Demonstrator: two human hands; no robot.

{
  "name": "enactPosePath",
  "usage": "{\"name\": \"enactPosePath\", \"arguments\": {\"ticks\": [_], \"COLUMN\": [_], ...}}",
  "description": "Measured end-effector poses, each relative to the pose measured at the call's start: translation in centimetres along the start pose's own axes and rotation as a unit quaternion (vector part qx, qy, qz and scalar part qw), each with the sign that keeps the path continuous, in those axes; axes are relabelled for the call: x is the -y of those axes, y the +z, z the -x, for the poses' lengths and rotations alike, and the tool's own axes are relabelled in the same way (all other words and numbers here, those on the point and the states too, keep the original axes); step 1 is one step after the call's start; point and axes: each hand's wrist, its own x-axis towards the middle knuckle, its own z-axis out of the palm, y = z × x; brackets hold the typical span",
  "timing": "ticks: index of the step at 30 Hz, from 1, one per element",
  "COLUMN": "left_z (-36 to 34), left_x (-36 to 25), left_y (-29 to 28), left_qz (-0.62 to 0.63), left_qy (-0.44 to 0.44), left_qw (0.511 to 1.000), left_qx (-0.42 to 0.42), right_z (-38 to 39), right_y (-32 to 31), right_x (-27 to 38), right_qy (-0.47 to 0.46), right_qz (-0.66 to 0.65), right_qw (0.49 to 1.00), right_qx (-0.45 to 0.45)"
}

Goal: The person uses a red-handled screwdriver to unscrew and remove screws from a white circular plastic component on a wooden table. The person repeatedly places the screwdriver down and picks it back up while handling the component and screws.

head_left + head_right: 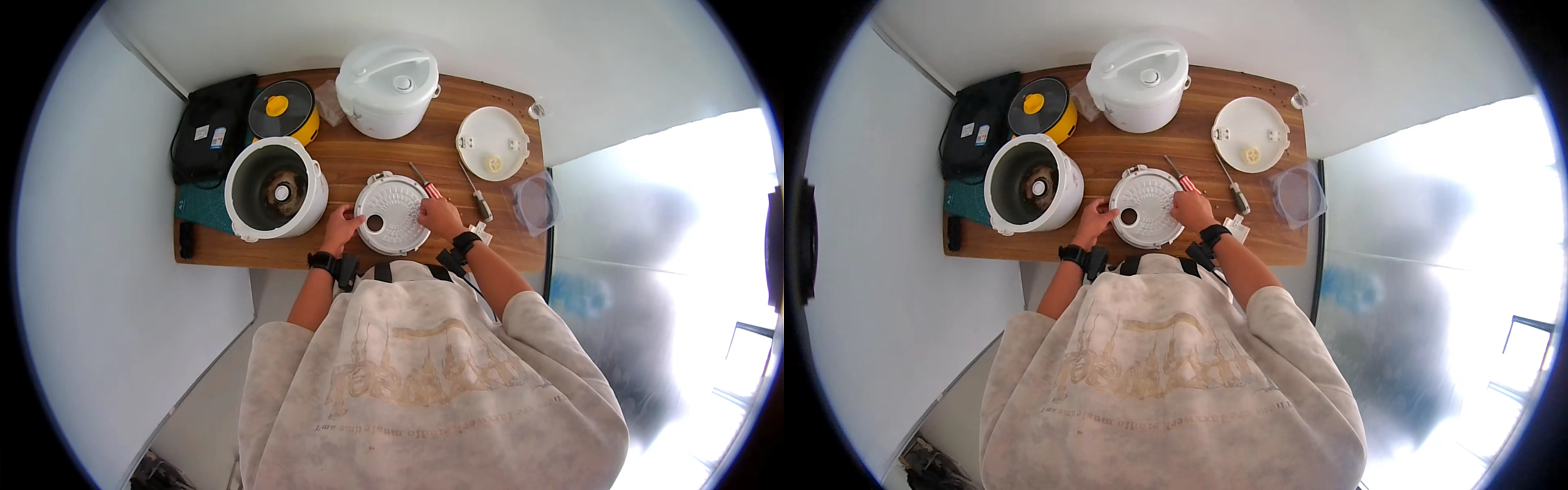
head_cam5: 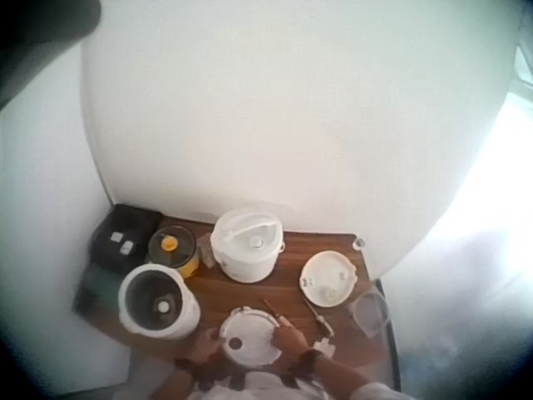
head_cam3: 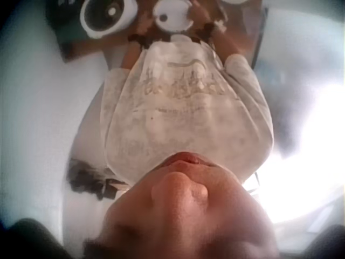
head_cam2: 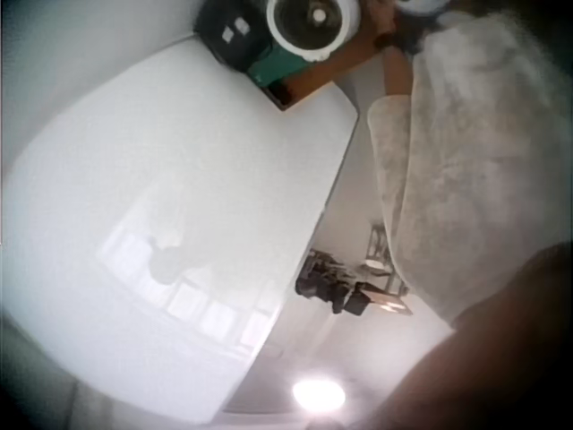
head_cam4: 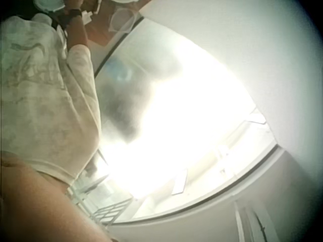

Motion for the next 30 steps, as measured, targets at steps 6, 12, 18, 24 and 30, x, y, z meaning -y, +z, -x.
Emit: {"name": "enactPosePath", "arguments": {"ticks": [6,12,18,24,30], "left_z": [-2.4,-3.7,-3.3,0.3,0.9], "left_x": [1.7,0.5,0.2,-0.7,0.0], "left_y": [-0.2,0.0,0.0,0.0,1.0], "left_qz": [-0.028,-0.003,-0.211,-0.338,-0.417], "left_qy": [0.094,0.1,0.203,0.104,0.08], "left_qw": [0.993,0.995,0.955,0.936,0.906], "left_qx": [-0.067,-0.017,-0.054,-0.009,0.0], "right_z": [-0.3,0.2,1.9,1.8,0.4], "right_y": [0.0,-1.8,-3.0,-3.0,-2.5], "right_x": [0.3,-1.3,-5.1,-3.8,-3.6], "right_qy": [-0.004,0.034,0.086,0.115,0.173], "right_qz": [0.019,-0.052,0.023,0.055,0.041], "right_qw": [1.0,0.997,0.987,0.991,0.983], "right_qx": [0.003,-0.048,-0.133,-0.046,0.042]}}
